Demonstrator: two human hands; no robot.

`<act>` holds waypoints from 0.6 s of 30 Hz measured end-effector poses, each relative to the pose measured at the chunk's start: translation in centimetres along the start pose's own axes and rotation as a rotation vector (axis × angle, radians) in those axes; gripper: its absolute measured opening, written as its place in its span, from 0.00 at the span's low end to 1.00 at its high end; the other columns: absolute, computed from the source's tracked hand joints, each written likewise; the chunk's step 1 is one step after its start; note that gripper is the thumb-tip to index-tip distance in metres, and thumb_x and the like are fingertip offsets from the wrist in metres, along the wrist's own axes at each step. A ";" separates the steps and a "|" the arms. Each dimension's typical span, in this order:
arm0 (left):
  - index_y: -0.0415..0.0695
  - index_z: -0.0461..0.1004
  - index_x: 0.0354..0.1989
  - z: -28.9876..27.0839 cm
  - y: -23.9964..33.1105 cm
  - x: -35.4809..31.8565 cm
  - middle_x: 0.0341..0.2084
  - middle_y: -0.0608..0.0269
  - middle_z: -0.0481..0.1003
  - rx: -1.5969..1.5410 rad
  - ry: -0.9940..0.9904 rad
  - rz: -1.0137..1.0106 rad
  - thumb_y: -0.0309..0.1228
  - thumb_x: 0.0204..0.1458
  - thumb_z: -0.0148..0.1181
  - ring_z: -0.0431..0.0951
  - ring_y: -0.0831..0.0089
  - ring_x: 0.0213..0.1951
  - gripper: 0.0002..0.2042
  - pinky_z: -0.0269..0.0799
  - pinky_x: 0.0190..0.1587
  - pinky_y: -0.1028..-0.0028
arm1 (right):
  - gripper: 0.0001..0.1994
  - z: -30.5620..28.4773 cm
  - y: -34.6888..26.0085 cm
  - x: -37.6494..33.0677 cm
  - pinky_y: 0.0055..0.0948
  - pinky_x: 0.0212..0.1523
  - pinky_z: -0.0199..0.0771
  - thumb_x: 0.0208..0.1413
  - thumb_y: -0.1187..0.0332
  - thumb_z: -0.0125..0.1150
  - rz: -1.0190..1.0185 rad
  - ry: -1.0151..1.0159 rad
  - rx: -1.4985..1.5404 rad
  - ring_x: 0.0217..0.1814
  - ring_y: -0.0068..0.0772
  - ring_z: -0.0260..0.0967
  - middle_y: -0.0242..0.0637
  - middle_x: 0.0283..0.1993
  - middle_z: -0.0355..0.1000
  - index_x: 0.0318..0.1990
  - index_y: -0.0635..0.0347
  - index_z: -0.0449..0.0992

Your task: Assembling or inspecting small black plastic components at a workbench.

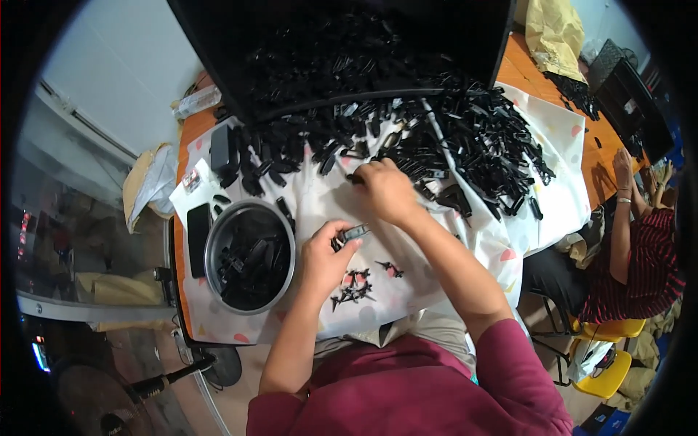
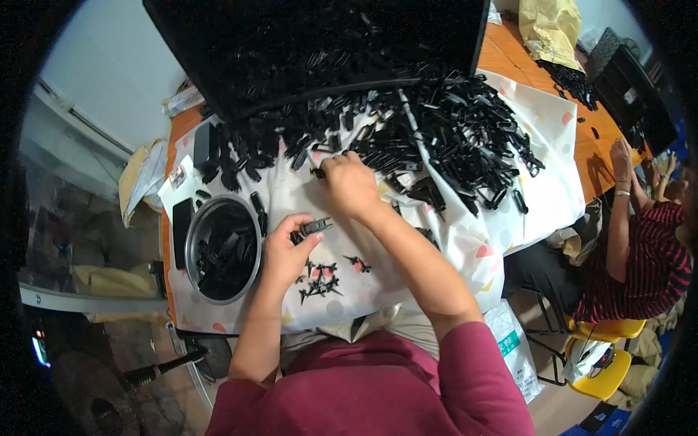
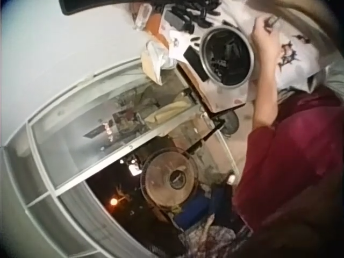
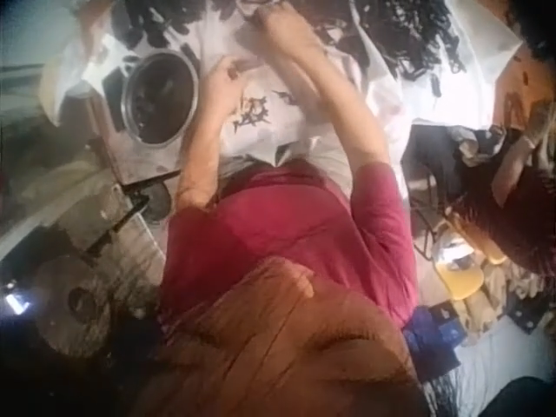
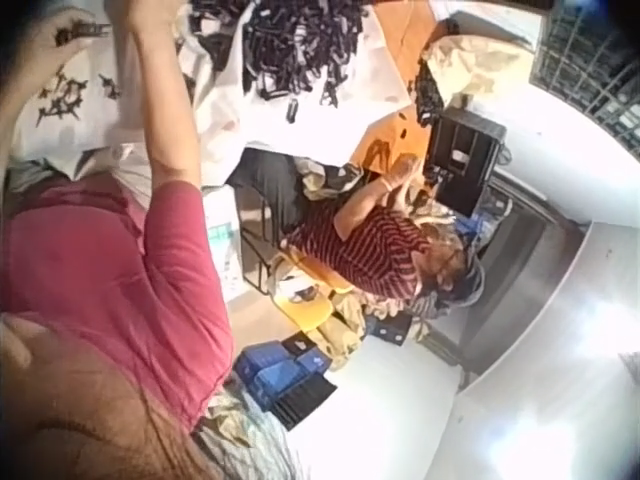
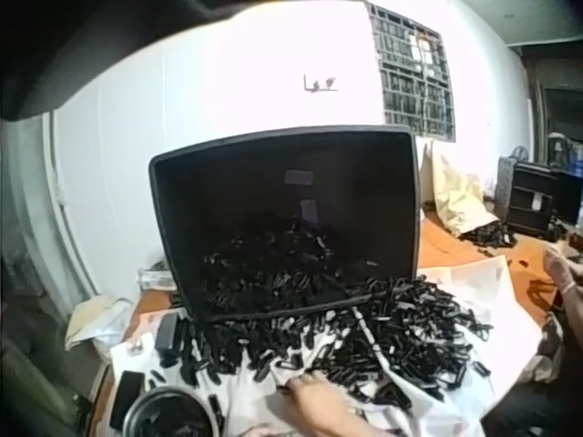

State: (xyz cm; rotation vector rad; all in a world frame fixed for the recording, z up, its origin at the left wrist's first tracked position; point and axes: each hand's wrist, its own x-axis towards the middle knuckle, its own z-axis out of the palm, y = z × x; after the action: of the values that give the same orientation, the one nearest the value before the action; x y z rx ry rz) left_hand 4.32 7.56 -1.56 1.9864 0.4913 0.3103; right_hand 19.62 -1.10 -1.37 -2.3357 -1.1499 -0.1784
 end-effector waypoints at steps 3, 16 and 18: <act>0.37 0.70 0.40 -0.8 2.0 -0.9 0.25 0.71 0.71 -0.345 -0.019 -0.204 0.22 0.41 0.62 0.67 0.85 0.27 0.15 0.64 0.29 0.84 | 0.11 -4.0 -2.7 -2.6 0.26 0.33 0.68 0.54 0.68 0.50 0.159 -0.129 0.638 0.35 0.31 0.67 0.38 0.34 0.69 0.42 0.62 0.71; 0.37 0.72 0.39 -0.3 5.0 -2.8 0.32 0.59 0.72 -0.376 -0.098 0.220 0.23 0.38 0.64 0.73 0.74 0.32 0.16 0.68 0.34 0.77 | 0.08 -9.8 -4.3 -9.6 0.12 0.14 0.53 0.53 0.68 0.55 0.502 -0.161 1.355 0.16 0.10 0.57 0.25 0.19 0.65 0.36 0.63 0.72; 0.37 0.72 0.37 -0.1 4.4 -3.0 0.31 0.58 0.73 -0.360 -0.074 0.255 0.23 0.38 0.65 0.73 0.73 0.30 0.15 0.68 0.33 0.77 | 0.06 -9.5 -3.7 -9.9 0.14 0.11 0.50 0.51 0.72 0.56 0.546 -0.159 1.328 0.14 0.13 0.55 0.28 0.22 0.65 0.33 0.66 0.71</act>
State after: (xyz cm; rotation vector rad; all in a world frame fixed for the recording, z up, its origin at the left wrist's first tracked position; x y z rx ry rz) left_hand 2.54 4.49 2.36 1.6993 0.1211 0.4489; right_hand 11.61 -11.04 4.89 -1.3304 -0.3609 0.7497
